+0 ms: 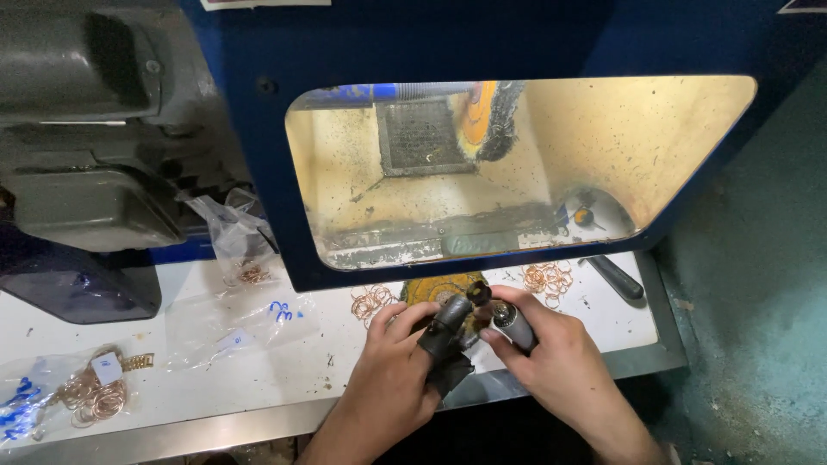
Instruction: Polishing small jewelry components using a bench-mounted polishing wheel and a hand-held rotary tool inside a protective enclosure.
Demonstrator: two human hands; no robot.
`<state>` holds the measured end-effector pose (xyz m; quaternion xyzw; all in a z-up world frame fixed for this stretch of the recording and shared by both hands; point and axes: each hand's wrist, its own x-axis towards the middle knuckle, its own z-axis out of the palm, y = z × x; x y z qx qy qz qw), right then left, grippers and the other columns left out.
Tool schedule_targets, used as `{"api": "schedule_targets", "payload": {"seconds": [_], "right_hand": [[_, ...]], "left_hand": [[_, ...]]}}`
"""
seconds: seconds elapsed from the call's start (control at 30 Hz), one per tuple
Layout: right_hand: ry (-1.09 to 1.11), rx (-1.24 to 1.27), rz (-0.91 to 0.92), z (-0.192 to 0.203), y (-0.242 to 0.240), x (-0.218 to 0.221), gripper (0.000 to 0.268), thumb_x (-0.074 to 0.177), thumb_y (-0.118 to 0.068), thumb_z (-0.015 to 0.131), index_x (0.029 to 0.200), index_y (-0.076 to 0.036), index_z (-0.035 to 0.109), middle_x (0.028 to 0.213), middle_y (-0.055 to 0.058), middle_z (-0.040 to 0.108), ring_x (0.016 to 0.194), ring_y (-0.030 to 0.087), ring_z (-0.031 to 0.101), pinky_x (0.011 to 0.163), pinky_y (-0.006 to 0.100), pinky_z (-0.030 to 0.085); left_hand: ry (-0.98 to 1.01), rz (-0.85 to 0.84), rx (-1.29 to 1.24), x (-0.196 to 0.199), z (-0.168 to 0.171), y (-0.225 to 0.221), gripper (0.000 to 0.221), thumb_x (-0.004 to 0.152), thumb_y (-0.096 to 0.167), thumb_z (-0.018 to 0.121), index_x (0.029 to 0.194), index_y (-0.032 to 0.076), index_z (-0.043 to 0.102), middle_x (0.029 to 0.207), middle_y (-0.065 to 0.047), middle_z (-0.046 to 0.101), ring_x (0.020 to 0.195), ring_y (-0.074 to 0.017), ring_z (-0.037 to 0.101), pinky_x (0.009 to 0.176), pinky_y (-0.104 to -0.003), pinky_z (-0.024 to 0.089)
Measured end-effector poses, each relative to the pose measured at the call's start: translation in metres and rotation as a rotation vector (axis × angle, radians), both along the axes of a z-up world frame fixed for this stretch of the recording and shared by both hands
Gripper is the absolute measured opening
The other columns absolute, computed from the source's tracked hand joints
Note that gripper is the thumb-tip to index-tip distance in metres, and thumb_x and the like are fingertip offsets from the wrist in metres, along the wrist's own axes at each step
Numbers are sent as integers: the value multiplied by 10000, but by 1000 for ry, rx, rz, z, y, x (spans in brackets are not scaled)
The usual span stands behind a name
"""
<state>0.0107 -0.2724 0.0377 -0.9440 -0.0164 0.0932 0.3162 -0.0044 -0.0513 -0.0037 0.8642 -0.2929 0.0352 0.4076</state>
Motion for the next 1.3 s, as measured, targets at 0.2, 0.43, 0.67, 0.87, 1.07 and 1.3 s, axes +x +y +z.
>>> {"api": "schedule_targets", "payload": {"seconds": [0.2, 0.43, 0.67, 0.87, 1.07, 1.3], "right_hand": [[89, -111, 24, 7, 14, 7, 489, 833, -382, 770, 1295, -403, 611, 879, 12, 816, 639, 280, 737, 647, 343, 544], [124, -214, 45, 2, 21, 6, 448, 842, -427, 758, 1260, -447, 598, 781, 30, 775, 591, 290, 704, 608, 390, 522], [80, -170, 6, -2, 25, 0, 502, 778, -312, 771, 1240, -407, 599, 919, -29, 815, 778, 275, 759, 691, 370, 556], [139, -138, -48, -2, 25, 0, 538, 756, -298, 781, 1247, -391, 580, 774, 11, 772, 645, 263, 714, 649, 350, 531], [251, -21, -105, 7, 29, -2, 522, 746, -245, 800, 1228, -342, 626, 765, -5, 774, 658, 163, 712, 701, 258, 544], [310, 28, -133, 13, 31, -2, 503, 780, -245, 808, 1237, -343, 621, 838, -1, 831, 732, 154, 788, 719, 244, 569]], "left_hand": [[-7, 7, 11, 1, 1, 0, 475, 703, 100, 688, 1177, 75, 680, 1165, -83, 712, 1281, -316, 540, 1111, -586, 307], [-33, 3, 4, -2, -4, 1, 549, 608, 26, 631, 1154, 28, 685, 1167, -109, 715, 1307, -337, 530, 1117, -599, 306], [-57, 50, -17, -4, -5, 4, 561, 711, 49, 698, 1264, -2, 622, 1208, -123, 667, 1270, -344, 537, 1135, -594, 320], [-190, -28, -161, -5, 0, 8, 560, 668, -75, 644, 1225, -84, 589, 1160, -208, 635, 1185, -418, 573, 1029, -624, 444], [-221, -57, -126, -3, 4, 9, 450, 719, -84, 634, 1167, -56, 635, 1154, -166, 679, 1196, -411, 588, 994, -562, 456], [-192, -47, -134, -4, 1, 7, 428, 722, -111, 637, 1148, -80, 650, 1040, -164, 720, 1217, -399, 603, 1009, -561, 440]]}}
